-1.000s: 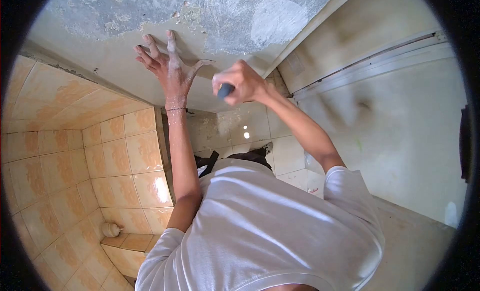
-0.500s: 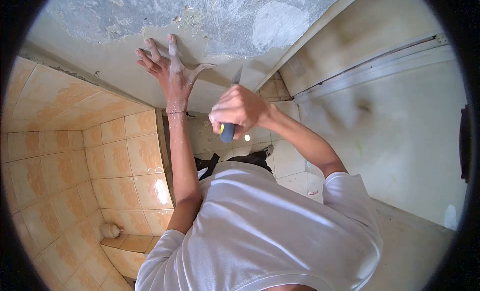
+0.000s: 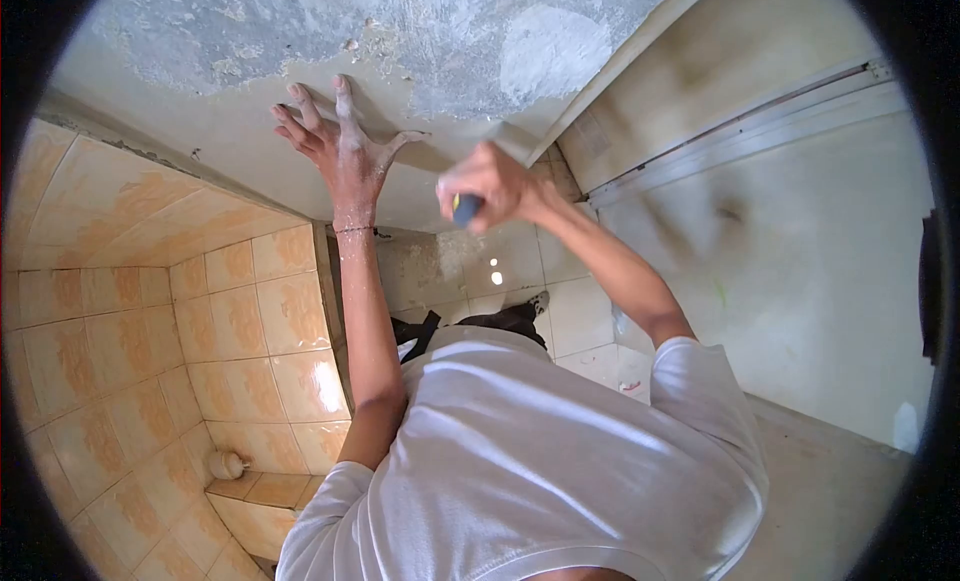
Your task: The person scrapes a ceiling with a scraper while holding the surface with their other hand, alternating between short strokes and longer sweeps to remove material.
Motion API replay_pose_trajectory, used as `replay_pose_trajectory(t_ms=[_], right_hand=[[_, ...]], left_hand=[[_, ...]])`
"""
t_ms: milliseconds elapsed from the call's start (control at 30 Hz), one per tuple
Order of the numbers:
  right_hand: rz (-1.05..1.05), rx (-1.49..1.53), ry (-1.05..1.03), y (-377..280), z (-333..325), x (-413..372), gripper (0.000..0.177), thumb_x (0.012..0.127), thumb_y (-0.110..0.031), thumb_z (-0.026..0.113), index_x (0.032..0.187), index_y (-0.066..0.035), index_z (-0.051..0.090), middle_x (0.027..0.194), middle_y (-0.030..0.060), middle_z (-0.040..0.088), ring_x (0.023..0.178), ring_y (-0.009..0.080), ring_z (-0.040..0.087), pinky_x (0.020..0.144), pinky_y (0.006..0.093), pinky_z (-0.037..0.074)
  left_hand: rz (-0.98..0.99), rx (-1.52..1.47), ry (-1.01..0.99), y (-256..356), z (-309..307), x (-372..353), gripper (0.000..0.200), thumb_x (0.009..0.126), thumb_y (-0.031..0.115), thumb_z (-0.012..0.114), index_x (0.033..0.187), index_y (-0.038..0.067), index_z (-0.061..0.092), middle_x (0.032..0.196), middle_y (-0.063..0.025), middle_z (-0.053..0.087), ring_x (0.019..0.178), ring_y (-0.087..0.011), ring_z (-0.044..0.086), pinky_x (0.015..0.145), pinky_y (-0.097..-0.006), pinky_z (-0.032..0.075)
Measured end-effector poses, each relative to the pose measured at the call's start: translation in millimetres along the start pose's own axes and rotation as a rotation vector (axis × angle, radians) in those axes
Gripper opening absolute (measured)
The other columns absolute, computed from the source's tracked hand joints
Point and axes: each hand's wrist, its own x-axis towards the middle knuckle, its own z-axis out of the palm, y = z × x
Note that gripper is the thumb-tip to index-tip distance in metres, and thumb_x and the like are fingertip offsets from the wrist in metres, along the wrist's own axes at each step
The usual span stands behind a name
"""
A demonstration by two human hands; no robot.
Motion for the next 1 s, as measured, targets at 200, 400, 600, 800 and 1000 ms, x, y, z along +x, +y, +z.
replay_pose_trajectory(t_ms=[200, 400, 600, 800, 1000], right_hand=[[-0.089, -0.066, -0.013, -20, -3, 13, 0.012, 0.069, -0.010, 0.071, 0.068, -0.014, 0.059, 0.065, 0.0003, 0.065, 0.054, 0.0150, 0.065, 0.046, 0.0287, 0.049], [-0.119, -0.003, -0.049, -33, 7, 15, 0.009, 0.071, -0.017, 0.070, 0.070, -0.018, 0.061, 0.071, -0.0055, 0.068, 0.054, 0.0132, 0.064, 0.047, 0.0296, 0.049], [-0.074, -0.062, -0.015, -8, 5, 14, 0.011, 0.071, -0.014, 0.070, 0.069, -0.018, 0.060, 0.065, -0.0050, 0.064, 0.053, 0.0127, 0.063, 0.046, 0.0298, 0.048], [-0.245, -0.044, -0.028, -43, 15, 44, 0.013, 0.069, -0.011, 0.068, 0.068, -0.016, 0.057, 0.061, -0.0034, 0.060, 0.050, 0.0139, 0.060, 0.044, 0.0317, 0.047], [-0.101, -0.063, -0.068, -21, 21, 28, 0.010, 0.069, -0.014, 0.069, 0.074, -0.015, 0.061, 0.063, -0.0011, 0.062, 0.054, 0.0184, 0.065, 0.048, 0.0335, 0.050]], left_hand=[[0.035, 0.087, -0.003, -2, 2, -1, 0.130, 0.059, 0.068, 0.087, 0.161, 0.015, 0.028, 0.167, -0.0268, -0.004, 0.151, -0.0538, -0.010, 0.120, -0.0685, 0.002], [0.009, 0.006, 0.002, 0, -1, 0, 0.122, 0.062, 0.063, 0.086, 0.161, 0.022, 0.030, 0.169, -0.0199, -0.003, 0.152, -0.0515, -0.011, 0.119, -0.0715, 0.003], [-0.007, 0.004, -0.003, 3, -1, 0, 0.123, 0.061, 0.064, 0.086, 0.161, 0.021, 0.029, 0.168, -0.0213, -0.002, 0.152, -0.0513, -0.011, 0.119, -0.0716, 0.002], [0.008, -0.014, 0.009, 3, -1, 1, 0.122, 0.061, 0.066, 0.085, 0.160, 0.021, 0.031, 0.168, -0.0219, -0.002, 0.151, -0.0530, -0.011, 0.119, -0.0711, 0.002], [0.017, 0.081, -0.010, -3, 3, -1, 0.133, 0.054, 0.068, 0.089, 0.161, 0.015, 0.028, 0.166, -0.0284, 0.000, 0.150, -0.0560, -0.008, 0.119, -0.0708, 0.004]])
